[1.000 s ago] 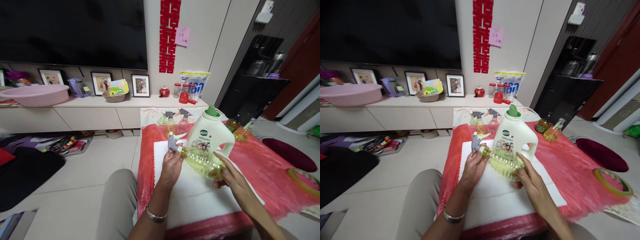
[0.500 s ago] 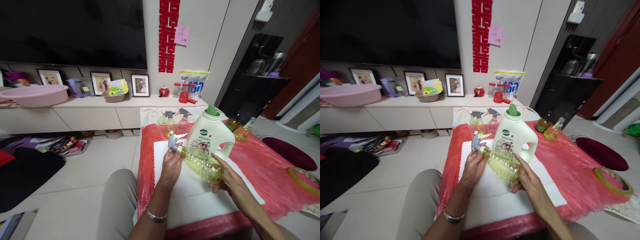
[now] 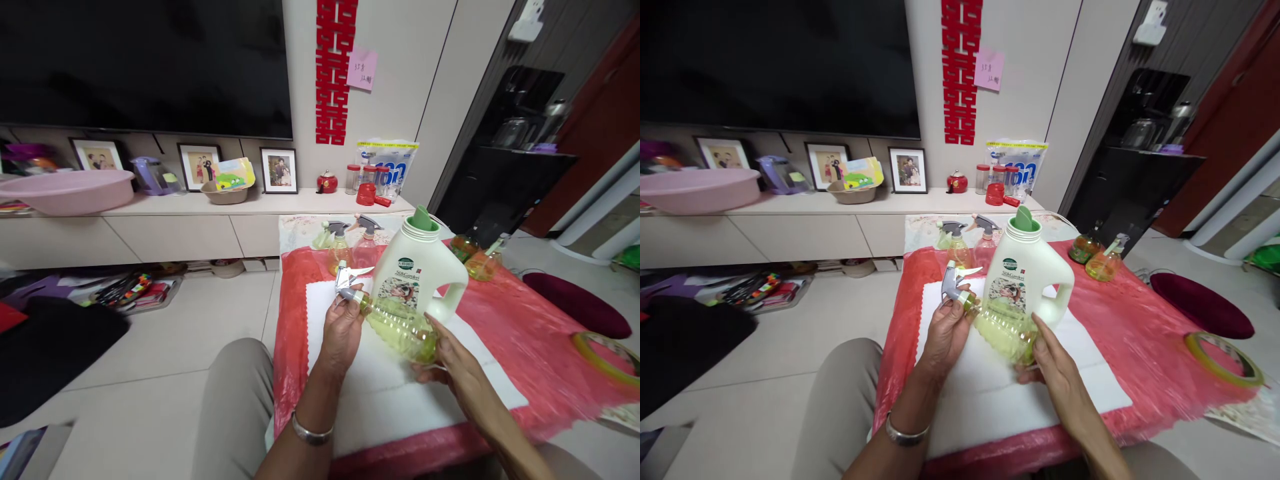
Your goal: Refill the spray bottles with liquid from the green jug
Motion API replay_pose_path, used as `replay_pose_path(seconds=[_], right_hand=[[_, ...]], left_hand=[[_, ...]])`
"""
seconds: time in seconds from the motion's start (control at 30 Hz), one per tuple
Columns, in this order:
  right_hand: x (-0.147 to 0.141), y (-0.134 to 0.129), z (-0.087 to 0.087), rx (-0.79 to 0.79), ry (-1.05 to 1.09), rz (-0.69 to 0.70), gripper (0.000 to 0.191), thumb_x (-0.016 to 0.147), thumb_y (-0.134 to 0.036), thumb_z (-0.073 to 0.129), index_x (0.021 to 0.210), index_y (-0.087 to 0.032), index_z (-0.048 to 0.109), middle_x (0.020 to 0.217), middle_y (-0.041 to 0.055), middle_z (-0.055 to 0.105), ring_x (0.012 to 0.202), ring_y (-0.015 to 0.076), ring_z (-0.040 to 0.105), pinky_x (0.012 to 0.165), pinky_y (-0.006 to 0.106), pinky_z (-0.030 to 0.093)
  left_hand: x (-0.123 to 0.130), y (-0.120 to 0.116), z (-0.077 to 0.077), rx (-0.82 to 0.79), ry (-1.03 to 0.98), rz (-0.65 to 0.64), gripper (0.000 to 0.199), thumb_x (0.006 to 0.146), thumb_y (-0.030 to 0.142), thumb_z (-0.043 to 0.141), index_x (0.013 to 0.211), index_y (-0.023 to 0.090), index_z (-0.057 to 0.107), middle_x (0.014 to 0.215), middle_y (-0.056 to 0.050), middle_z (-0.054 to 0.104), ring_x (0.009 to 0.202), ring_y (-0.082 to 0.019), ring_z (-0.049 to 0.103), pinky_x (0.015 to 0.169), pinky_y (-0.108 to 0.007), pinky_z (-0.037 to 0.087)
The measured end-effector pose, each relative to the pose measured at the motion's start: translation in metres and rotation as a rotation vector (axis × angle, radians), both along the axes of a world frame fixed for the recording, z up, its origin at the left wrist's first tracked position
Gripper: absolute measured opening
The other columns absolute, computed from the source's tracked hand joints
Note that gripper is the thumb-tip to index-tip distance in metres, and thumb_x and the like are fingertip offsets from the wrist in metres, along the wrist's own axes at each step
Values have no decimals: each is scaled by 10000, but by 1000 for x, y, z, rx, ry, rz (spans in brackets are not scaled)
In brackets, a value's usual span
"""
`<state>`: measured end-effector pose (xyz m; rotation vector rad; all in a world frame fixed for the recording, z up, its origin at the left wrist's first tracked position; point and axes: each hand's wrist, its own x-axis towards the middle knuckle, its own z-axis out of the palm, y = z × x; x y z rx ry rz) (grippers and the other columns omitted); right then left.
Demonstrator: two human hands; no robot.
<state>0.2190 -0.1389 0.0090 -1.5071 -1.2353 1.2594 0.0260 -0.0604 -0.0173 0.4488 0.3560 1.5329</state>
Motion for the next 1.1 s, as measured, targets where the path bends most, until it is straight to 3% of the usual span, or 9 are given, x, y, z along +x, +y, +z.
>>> replay_pose_path(seconds=[0.07, 0.13, 0.3, 0.37, 0.47, 0.6, 0.73, 0.83, 1.1], right_hand=[[-1, -3, 2, 116, -82, -14, 1092, 793, -734, 622, 1614, -235, 100, 1237, 111, 595, 873, 185, 662, 851, 356, 552], [0, -5, 4, 162, -140, 30, 1103, 782, -638, 704, 1613, -275, 76, 1227, 83, 600, 903, 173, 652, 841, 319, 546], [3, -3, -1, -46, 105, 97, 1112, 825, -836, 444, 1564, -38, 215, 732, 87, 633, 718, 217, 641, 726, 348, 536], [3, -2, -5, -161, 200, 79, 1130, 826, -876, 353, 1522, 11, 287, 650, 90, 600, 660, 226, 625, 666, 346, 523], [-1, -1, -7, -144, 188, -4, 1071, 823, -838, 447, 1538, -54, 302, 895, 134, 660, 675, 198, 634, 698, 347, 541], [-4, -4, -1, 84, -6, -61, 1040, 781, -717, 648, 1591, -222, 224, 1256, 110, 581, 827, 164, 654, 845, 331, 552], [2, -6, -1, 121, -85, 28, 1047, 755, -614, 738, 1575, -174, 258, 983, 56, 619, 744, 129, 589, 744, 275, 526], [6, -5, -8, 90, 87, 68, 960, 823, -652, 643, 1536, -100, 313, 868, 59, 616, 717, 141, 585, 716, 275, 509], [-10, -11, -8, -277, 559, 42, 936, 881, -784, 407, 1519, -107, 301, 655, 62, 596, 458, 110, 468, 478, 214, 395]], left_hand=[[0, 0, -1, -17, 13, 9, 370, 667, 288, 895, 978, 172, 731, 922, -42, 690, 875, -148, 625, 841, -289, 465], [0, 0, -1, -8, 8, 2, 360, 690, 304, 881, 988, 172, 727, 932, -45, 687, 879, -152, 624, 849, -299, 467], [-1, -2, 3, 45, -21, -51, 373, 689, 305, 880, 1000, 174, 721, 934, -41, 678, 874, -158, 626, 891, -323, 463], [-1, -3, 3, 43, -24, -60, 387, 674, 308, 890, 996, 174, 722, 933, -42, 681, 880, -163, 628, 902, -329, 461], [0, -2, 3, 29, 2, -39, 400, 665, 319, 895, 996, 174, 723, 918, -41, 682, 877, -167, 625, 897, -333, 457], [0, -1, 1, -1, 36, 12, 414, 659, 311, 898, 1008, 181, 717, 925, -39, 678, 892, -170, 617, 881, -329, 448], [-1, -1, 3, 3, 3, -22, 391, 674, 314, 888, 1001, 179, 720, 936, -38, 676, 896, -168, 619, 910, -337, 443], [-1, -3, 5, 28, -2, -76, 404, 665, 323, 895, 999, 169, 728, 922, -41, 679, 896, -171, 627, 931, -340, 445], [1, -8, 12, 55, 0, -128, 429, 650, 335, 903, 1005, 189, 713, 931, -35, 674, 943, -202, 646, 991, -388, 449]])
